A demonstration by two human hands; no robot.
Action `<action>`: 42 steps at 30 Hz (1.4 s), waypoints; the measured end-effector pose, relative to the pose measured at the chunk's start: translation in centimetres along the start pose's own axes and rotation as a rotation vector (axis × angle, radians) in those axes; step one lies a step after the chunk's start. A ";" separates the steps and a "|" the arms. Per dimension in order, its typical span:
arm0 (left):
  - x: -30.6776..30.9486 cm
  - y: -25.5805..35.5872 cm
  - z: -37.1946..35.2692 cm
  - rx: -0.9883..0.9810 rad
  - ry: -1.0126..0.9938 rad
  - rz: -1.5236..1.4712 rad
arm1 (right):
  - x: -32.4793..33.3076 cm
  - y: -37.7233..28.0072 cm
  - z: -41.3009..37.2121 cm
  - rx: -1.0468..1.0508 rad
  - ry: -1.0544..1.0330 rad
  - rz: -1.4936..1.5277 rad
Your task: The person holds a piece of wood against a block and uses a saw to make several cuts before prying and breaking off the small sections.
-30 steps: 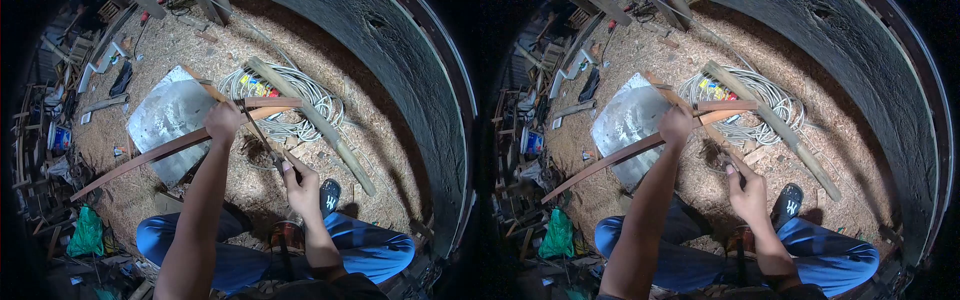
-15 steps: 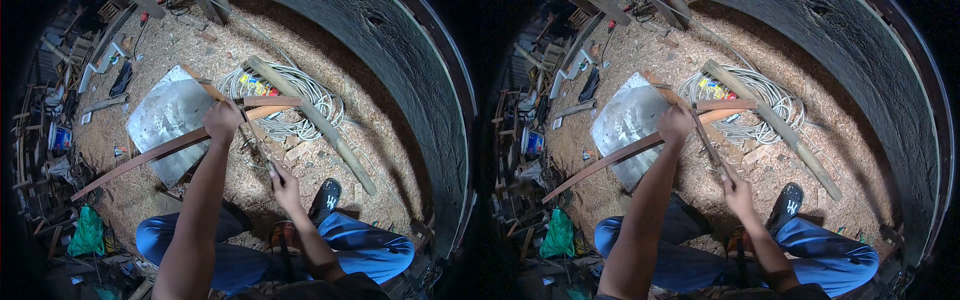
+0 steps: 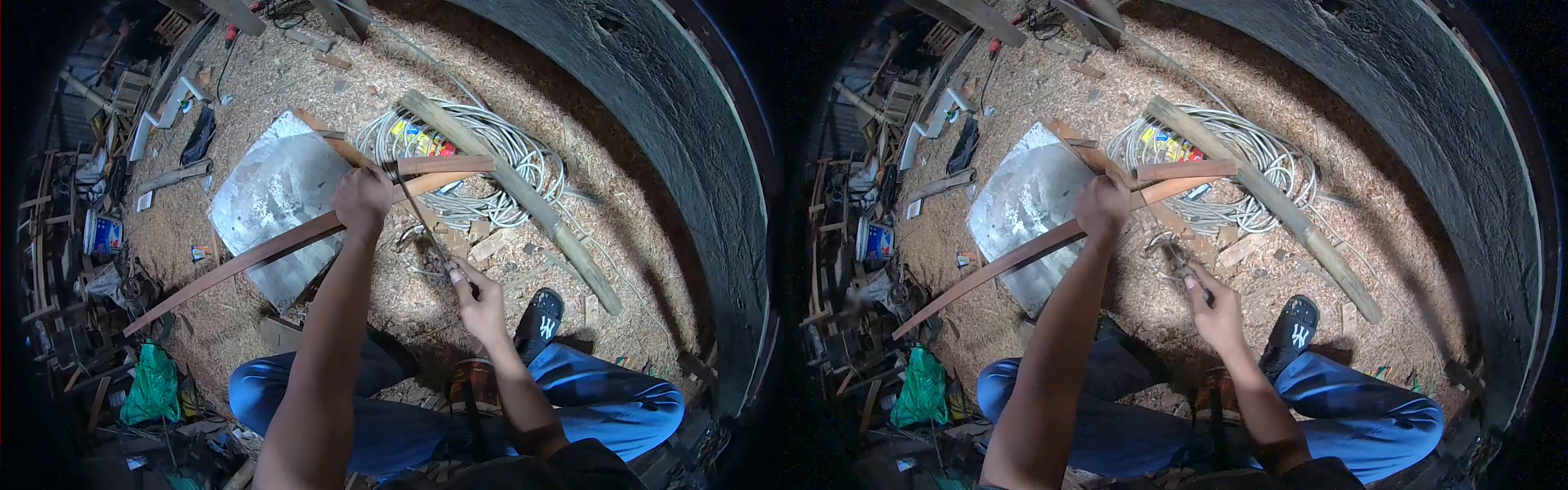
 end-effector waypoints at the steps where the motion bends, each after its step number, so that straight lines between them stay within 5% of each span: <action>1: 0.0 -0.2 0.0 0.003 0.001 0.004 | 0.8 -1.8 0.7 -0.081 -0.104 -0.118; 6: 0.1 0.0 -0.2 -0.003 0.020 -0.015 | 2.4 -5.6 1.9 0.084 -0.040 -0.183; 8: -0.1 -0.1 -0.1 -0.003 0.025 -0.016 | 2.4 -6.8 1.7 0.335 0.077 -0.140; 14: 0.2 -0.2 -0.2 -0.023 0.095 -0.033 | 4.2 -10.4 1.3 -0.085 0.094 0.080; 18: 0.1 -0.1 -0.3 -0.067 0.145 -0.031 | 3.9 -8.8 2.2 0.159 0.128 0.036; 24: -0.4 -0.2 -0.2 -0.023 -0.010 -0.031 | 1.1 -2.8 0.6 0.009 0.116 0.119; 42: -0.2 -0.2 -0.2 -0.035 0.055 -0.055 | -1.0 -1.0 -0.5 -0.045 0.050 0.141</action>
Point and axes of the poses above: each hand's wrist, its own z-axis towards the middle knuckle, its own x-axis out of the back of the hand, y = z × x, the point moved 9 cm from there along z, towards the middle knuckle, and after that the axes turned 15 degrees about x, right-handed, at the moved point
